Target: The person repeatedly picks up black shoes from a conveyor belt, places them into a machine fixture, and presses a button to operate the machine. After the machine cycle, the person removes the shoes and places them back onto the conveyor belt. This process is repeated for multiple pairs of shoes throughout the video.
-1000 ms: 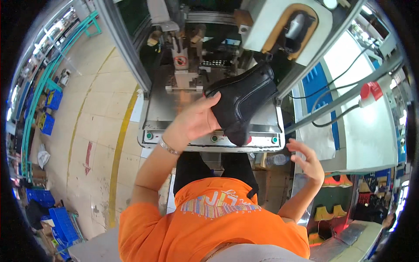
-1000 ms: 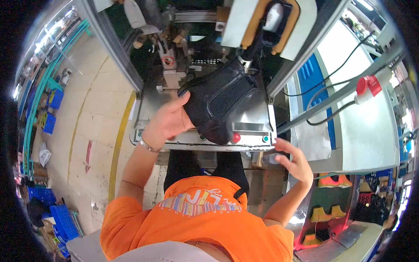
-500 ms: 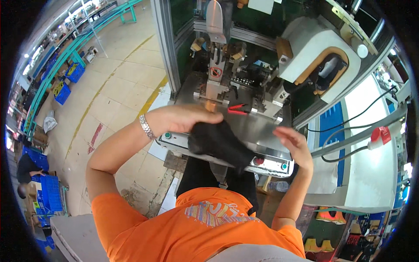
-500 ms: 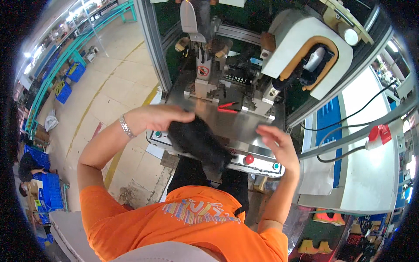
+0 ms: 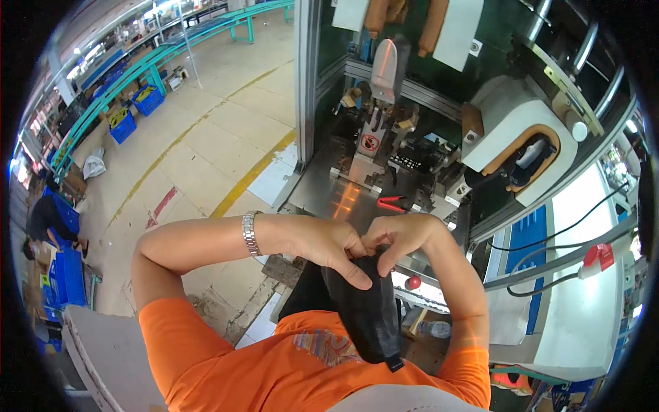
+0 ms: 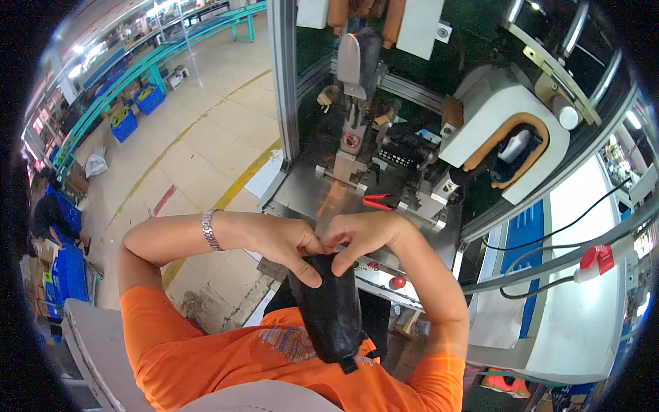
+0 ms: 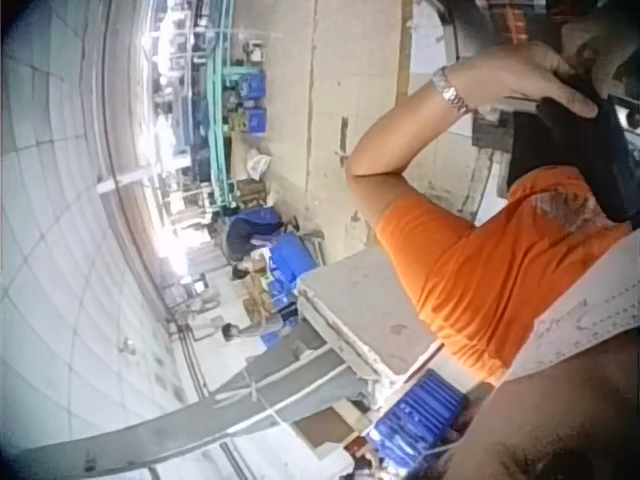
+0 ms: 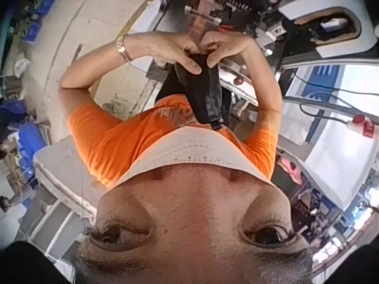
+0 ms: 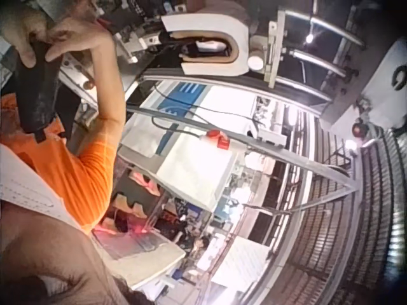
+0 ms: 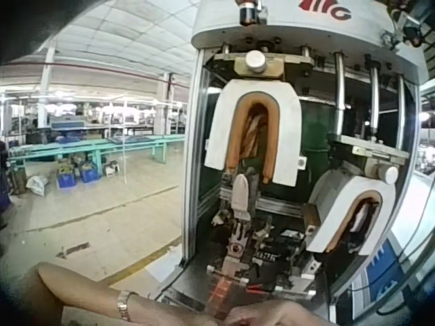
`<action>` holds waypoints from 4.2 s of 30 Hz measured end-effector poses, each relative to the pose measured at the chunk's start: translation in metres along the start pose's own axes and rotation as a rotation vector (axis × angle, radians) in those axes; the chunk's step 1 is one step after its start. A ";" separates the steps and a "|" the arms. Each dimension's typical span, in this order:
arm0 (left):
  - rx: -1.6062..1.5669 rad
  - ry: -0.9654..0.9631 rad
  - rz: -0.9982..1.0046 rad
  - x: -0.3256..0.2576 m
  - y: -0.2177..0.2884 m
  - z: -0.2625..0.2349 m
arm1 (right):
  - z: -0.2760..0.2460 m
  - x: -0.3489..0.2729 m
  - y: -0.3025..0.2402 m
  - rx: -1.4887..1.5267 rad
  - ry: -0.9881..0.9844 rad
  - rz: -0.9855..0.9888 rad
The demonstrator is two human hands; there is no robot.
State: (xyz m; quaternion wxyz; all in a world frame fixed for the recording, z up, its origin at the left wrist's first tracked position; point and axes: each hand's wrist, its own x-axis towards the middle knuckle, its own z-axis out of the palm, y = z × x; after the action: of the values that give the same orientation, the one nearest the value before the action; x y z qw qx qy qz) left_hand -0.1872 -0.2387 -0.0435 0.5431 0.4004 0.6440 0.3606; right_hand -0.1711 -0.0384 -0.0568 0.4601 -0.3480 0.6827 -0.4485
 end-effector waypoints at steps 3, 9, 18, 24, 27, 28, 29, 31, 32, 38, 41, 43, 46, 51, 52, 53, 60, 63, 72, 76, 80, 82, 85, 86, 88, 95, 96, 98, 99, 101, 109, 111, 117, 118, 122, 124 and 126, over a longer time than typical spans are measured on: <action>0.121 0.055 0.014 -0.002 -0.002 -0.001 | 0.012 0.000 0.015 0.061 0.075 -0.008; 0.129 0.048 0.085 -0.007 0.019 -0.001 | 0.029 -0.019 0.010 0.203 0.279 -0.006; 0.116 -0.164 0.388 -0.015 0.003 -0.024 | 0.043 -0.035 -0.029 0.106 0.385 -0.086; -0.160 0.065 0.459 -0.038 -0.013 -0.057 | 0.009 -0.053 0.023 0.177 0.462 -0.329; -0.092 0.180 0.565 -0.028 -0.018 -0.078 | -0.004 -0.043 0.024 0.219 0.698 -0.438; -0.073 0.219 0.598 -0.025 -0.017 -0.091 | -0.009 -0.043 0.016 0.221 0.832 -0.449; -0.058 0.251 0.625 -0.018 -0.016 -0.107 | -0.015 -0.035 0.006 0.221 0.991 -0.512; -0.130 0.306 0.791 -0.001 -0.002 -0.136 | -0.042 -0.037 -0.002 0.259 1.129 -0.585; -0.223 0.336 0.927 0.015 0.011 -0.150 | -0.064 -0.044 0.000 0.299 1.101 -0.595; -0.694 0.638 1.064 0.061 0.021 -0.231 | -0.143 -0.009 -0.030 0.402 1.332 -0.933; -0.740 0.593 1.045 0.074 0.025 -0.232 | -0.156 -0.009 -0.024 0.397 1.397 -0.912; -0.695 0.615 0.968 0.079 0.025 -0.228 | -0.161 -0.013 -0.014 0.425 1.415 -0.880; -0.630 0.615 0.940 0.085 0.019 -0.241 | -0.168 -0.015 -0.009 0.446 1.438 -0.841; -0.735 0.819 0.899 0.094 0.040 -0.256 | -0.201 -0.023 -0.011 0.610 1.496 -0.834; -0.744 0.832 0.908 0.098 0.040 -0.263 | -0.213 -0.025 -0.010 0.633 1.534 -0.832; -0.769 0.869 0.944 0.100 0.048 -0.258 | -0.222 -0.027 -0.009 0.659 1.579 -0.824; -0.720 0.939 0.846 0.114 0.043 -0.270 | -0.232 -0.031 0.006 0.649 1.611 -0.707; -0.334 1.240 0.805 0.107 0.027 -0.252 | -0.202 -0.022 0.006 0.582 1.605 -0.652; 1.299 1.509 0.983 0.042 0.039 -0.146 | -0.098 0.036 0.130 1.220 1.105 -0.684; 1.408 1.502 0.807 0.032 0.040 -0.139 | -0.105 0.083 0.142 1.307 0.940 -0.970; 1.394 1.508 0.671 0.035 0.026 -0.135 | -0.123 0.104 0.154 1.319 1.000 -1.018; 1.385 1.507 0.621 0.038 0.023 -0.130 | -0.135 0.100 0.162 1.285 1.154 -0.931; 1.371 1.509 0.521 0.043 0.019 -0.121 | -0.152 0.088 0.160 1.221 1.311 -0.792; 1.367 1.510 0.492 0.046 0.020 -0.115 | -0.158 0.083 0.163 1.240 1.346 -0.762; 1.337 1.506 0.455 0.052 0.019 -0.106 | -0.167 0.076 0.171 1.278 1.416 -0.703; 1.317 1.536 0.407 0.054 0.013 -0.098 | -0.179 0.078 0.175 1.178 1.593 -0.581; 1.306 1.534 0.390 0.055 0.013 -0.098 | -0.177 0.077 0.176 1.190 1.594 -0.602; 1.286 1.534 0.345 0.057 0.013 -0.097 | -0.176 0.081 0.169 1.220 1.623 -0.616; 1.300 1.549 0.342 0.056 0.012 -0.096 | -0.173 0.083 0.159 1.237 1.652 -0.606; 1.255 1.517 0.336 0.059 0.015 -0.092 | -0.173 0.076 0.167 1.176 1.612 -0.746; 1.236 1.455 0.309 0.058 0.009 -0.094 | -0.172 0.088 0.183 1.141 1.570 -0.819; 1.220 1.445 0.308 0.057 0.009 -0.094 | -0.173 0.087 0.191 1.127 1.530 -0.870; 1.104 1.422 0.372 0.057 0.007 -0.095 | -0.173 0.083 0.194 1.123 1.580 -0.706; 1.062 1.401 0.378 0.057 0.009 -0.094 | -0.172 0.082 0.191 1.160 1.591 -0.692; 0.863 1.372 0.537 0.062 0.015 -0.095 | -0.156 0.070 0.179 1.267 1.701 -0.607; 0.738 1.350 0.708 0.056 0.003 -0.096 | -0.130 0.064 0.162 1.239 1.838 -0.535; 0.569 1.384 0.874 0.053 -0.018 -0.086 | -0.081 0.047 0.150 0.962 1.911 -0.614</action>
State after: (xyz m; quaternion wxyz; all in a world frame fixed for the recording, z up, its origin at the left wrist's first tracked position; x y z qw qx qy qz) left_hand -0.2792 -0.2012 -0.0688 -0.2791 0.4234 0.6838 0.5247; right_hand -0.2726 -0.0029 -0.1975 -0.2983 0.2011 0.3961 -0.8448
